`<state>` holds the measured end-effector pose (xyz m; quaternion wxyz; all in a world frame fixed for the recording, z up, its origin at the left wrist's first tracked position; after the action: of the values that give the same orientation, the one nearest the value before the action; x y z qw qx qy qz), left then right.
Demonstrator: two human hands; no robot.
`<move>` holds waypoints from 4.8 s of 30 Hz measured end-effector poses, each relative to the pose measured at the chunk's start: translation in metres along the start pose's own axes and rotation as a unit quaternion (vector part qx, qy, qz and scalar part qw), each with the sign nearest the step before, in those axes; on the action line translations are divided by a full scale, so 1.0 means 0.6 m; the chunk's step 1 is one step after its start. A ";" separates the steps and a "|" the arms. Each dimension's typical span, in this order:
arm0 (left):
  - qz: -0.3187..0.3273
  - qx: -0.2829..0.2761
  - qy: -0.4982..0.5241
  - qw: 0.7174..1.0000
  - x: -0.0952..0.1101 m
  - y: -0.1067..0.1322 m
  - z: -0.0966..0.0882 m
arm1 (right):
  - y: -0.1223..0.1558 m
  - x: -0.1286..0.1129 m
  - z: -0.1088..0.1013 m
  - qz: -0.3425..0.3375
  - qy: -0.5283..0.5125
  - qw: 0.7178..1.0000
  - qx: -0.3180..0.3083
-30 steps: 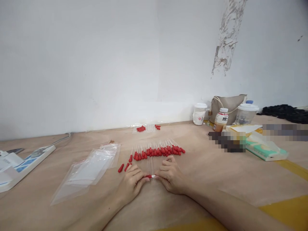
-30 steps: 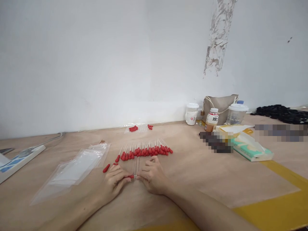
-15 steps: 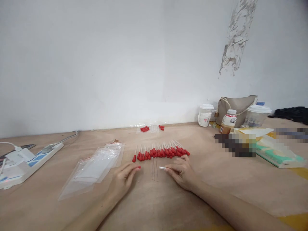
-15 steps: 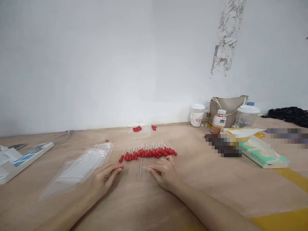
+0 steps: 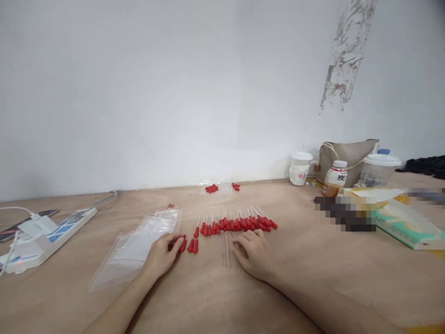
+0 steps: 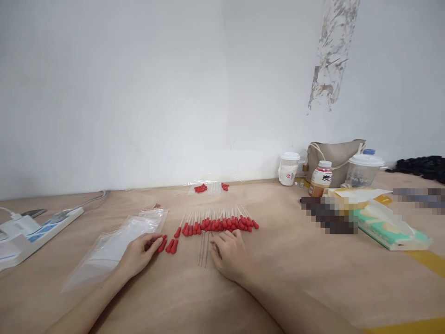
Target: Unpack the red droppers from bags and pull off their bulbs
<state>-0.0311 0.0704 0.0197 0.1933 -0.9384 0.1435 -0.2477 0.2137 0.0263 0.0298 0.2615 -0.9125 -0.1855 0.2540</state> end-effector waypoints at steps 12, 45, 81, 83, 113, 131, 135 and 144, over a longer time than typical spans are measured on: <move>0.019 -0.013 0.050 0.999 0.011 0.007 0.008 | 0.006 -0.022 0.006 -0.038 -0.029 0.995 -0.082; -0.091 0.014 0.056 0.994 0.013 -0.056 0.003 | 0.005 -0.011 -0.023 -0.041 -0.089 0.995 0.002; 0.386 -0.030 -0.025 0.921 0.251 0.062 0.048 | 0.038 -0.066 -0.031 -0.215 -0.016 0.976 0.016; 0.400 -0.030 -0.031 0.915 0.257 0.066 0.048 | 0.041 -0.067 -0.033 -0.218 -0.024 0.976 0.017; -0.022 0.049 0.070 0.996 -0.015 -0.028 -0.029 | 0.001 -0.015 -0.026 -0.120 0.125 0.983 0.064; 0.084 -0.054 0.053 0.994 0.086 -0.007 -0.008 | -0.005 -0.030 0.001 -0.048 0.033 0.998 -0.023; 0.094 -0.019 0.040 0.995 0.093 -0.003 -0.020 | -0.002 -0.026 -0.005 -0.047 0.016 0.999 -0.013; 0.159 -0.011 -0.060 0.985 0.150 -0.043 0.004 | -0.004 0.031 -0.053 -0.001 0.006 0.998 0.056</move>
<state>0.0498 0.0613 0.0659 0.2283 -0.9188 0.2820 -0.1551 0.2463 0.0246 0.0477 0.3134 -0.8978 -0.1705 0.2583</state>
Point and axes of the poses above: each hand's wrist, its own y-axis away from the middle knuckle, its own z-axis out of the palm, x = y × z, the point moved 10 cm from there along -y, towards the middle knuckle, and after that the axes turned 9 degrees about z, right-handed, at the moved point
